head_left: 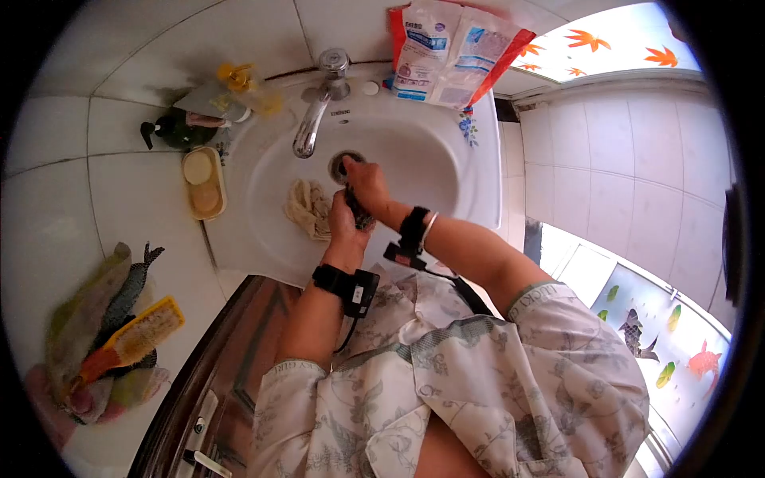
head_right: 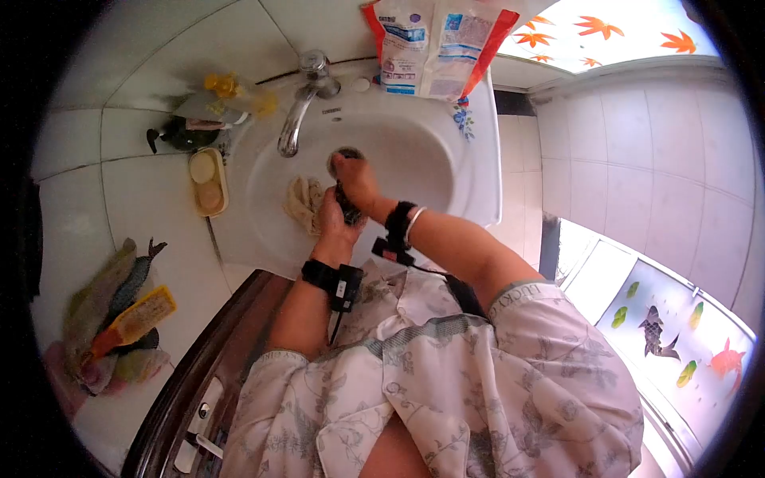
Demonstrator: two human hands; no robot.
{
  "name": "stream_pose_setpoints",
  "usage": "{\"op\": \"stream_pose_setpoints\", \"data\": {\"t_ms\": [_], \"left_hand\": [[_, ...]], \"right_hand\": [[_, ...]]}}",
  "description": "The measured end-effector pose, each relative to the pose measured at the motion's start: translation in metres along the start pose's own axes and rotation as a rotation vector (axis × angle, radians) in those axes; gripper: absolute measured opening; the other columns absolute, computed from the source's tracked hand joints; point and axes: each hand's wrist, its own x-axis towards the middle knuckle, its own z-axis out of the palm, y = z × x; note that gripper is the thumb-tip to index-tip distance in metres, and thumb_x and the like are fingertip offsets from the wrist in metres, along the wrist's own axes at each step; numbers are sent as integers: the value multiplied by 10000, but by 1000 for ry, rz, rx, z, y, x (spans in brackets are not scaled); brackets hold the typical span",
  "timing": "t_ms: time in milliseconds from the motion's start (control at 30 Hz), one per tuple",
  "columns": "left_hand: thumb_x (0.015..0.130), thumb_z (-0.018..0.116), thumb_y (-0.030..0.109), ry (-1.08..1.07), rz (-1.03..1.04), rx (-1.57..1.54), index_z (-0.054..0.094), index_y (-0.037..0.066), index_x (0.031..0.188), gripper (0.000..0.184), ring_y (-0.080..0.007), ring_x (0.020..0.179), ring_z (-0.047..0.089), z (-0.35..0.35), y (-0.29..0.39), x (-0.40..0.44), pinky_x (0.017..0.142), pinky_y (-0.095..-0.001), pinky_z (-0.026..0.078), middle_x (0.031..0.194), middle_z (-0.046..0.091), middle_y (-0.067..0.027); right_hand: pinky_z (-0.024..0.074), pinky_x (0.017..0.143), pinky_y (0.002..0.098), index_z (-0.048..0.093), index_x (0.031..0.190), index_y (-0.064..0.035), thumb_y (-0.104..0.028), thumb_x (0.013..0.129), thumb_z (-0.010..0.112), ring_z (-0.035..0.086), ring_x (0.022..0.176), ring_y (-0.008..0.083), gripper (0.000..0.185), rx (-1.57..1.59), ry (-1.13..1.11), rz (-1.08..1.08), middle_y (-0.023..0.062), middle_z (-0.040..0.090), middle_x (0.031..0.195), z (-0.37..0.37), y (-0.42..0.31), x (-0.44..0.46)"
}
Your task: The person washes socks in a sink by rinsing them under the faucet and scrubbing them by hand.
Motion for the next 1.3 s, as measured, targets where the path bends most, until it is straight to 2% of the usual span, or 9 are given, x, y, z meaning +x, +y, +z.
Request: {"op": "stream_pose_setpoints", "data": {"t_ms": [200, 267, 333, 733, 833, 933, 1000, 1167, 1300], "left_hand": [[795, 496, 368, -248, 28, -47, 490, 182, 792, 187, -142, 535, 454, -10, 25, -15, 421, -248, 322, 734, 516, 7], [795, 513, 368, -274, -33, -102, 487, 176, 787, 193, -139, 545, 460, -10, 41, -24, 413, -257, 315, 729, 513, 0], [767, 567, 411, -337, -2, -48, 517, 152, 845, 275, -158, 623, 504, -13, 46, -24, 453, -279, 361, 756, 546, -19], [806, 580, 203, -268, 68, -160, 525, 65, 972, 223, -207, 805, 546, -35, 38, -3, 675, -341, 497, 929, 561, -69], [832, 540, 220, -39, 142, -5, 519, 65, 968, 207, -195, 822, 544, -33, 30, 17, 693, -320, 488, 939, 547, -60], [868, 471, 250, -447, 192, -73, 499, 74, 1006, 225, -186, 867, 529, -31, 12, 40, 751, -320, 464, 967, 527, -57], [881, 425, 289, -546, 97, -336, 472, 85, 1057, 274, -184, 904, 516, -21, 0, 39, 805, -324, 439, 1002, 511, -63], [858, 421, 319, -277, 116, -183, 452, 60, 1100, 356, -189, 983, 505, 7, 2, 11, 827, -329, 432, 1064, 514, -68], [846, 443, 341, -266, 157, -170, 455, 51, 1090, 379, -186, 967, 511, -18, 7, 36, 813, -331, 437, 1043, 522, -79]], "right_hand": [[407, 644, 302, 547, 927, -98, -411, 892, 374, 464, 766, 128, 359, 314, -298, -97, 55, 553, 914, -33, 63, 23], [415, 715, 293, 501, 1056, -126, -437, 884, 374, 480, 873, 148, 377, 965, -466, 489, 42, 507, 1044, -55, 30, 6], [421, 748, 299, 441, 1147, -149, -435, 871, 408, 464, 952, 159, 399, 1019, -551, 444, 33, 452, 1139, -62, 18, -1], [391, 648, 217, 567, 888, -73, -280, 827, 556, 471, 737, 86, 216, 791, -427, 355, -8, 530, 753, -62, 25, 3], [396, 682, 267, 562, 821, -66, -250, 780, 600, 498, 778, 136, 192, 716, -282, 14, 24, 528, 775, -37, 15, -8], [395, 535, 278, 520, 758, -43, -162, 773, 569, 455, 615, 111, 129, 126, 54, -915, 43, 503, 714, -10, 2, -27], [386, 736, 351, 549, 713, -32, -147, 697, 612, 492, 858, 291, 132, 65, 40, -610, 129, 504, 818, -2, -1, -35], [421, 573, 368, 544, 711, 9, -123, 703, 580, 508, 613, 320, 138, 238, 83, -102, 185, 522, 709, -4, -14, -3], [396, 535, 333, 500, 660, 10, -133, 719, 595, 458, 551, 171, 181, 105, 285, -529, 116, 472, 572, 13, 2, -17]]}}
